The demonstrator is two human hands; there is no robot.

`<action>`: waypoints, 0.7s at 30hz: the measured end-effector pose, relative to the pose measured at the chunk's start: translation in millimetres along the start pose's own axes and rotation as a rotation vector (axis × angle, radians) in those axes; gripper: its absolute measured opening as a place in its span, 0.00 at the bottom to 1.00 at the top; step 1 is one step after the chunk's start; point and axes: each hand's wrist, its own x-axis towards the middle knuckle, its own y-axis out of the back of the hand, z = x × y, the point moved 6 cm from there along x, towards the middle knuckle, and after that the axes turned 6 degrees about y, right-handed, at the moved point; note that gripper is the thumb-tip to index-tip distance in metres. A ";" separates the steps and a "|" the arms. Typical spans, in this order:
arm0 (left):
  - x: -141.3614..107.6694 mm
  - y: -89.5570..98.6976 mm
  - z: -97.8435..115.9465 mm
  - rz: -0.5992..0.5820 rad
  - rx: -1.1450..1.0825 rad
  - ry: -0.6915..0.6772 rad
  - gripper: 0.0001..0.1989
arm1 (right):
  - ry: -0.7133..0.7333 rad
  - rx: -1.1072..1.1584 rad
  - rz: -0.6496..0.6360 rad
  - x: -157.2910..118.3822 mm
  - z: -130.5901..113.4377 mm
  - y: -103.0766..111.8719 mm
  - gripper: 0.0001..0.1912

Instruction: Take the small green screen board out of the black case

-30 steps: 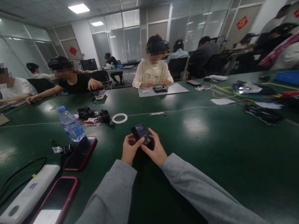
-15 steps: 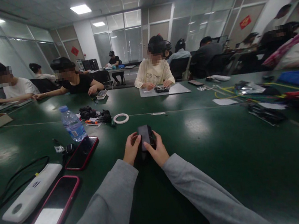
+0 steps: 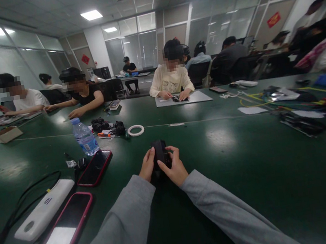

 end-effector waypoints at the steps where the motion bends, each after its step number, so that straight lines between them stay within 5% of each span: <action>1: 0.4 0.3 0.1 0.002 -0.001 -0.004 0.25 | 0.000 -0.002 -0.001 0.2 0.2 0.2 0.29; 21: -0.9 -0.8 6.0 -0.008 -0.043 -0.038 0.23 | -0.007 0.089 -0.019 1.9 8.5 -0.5 0.32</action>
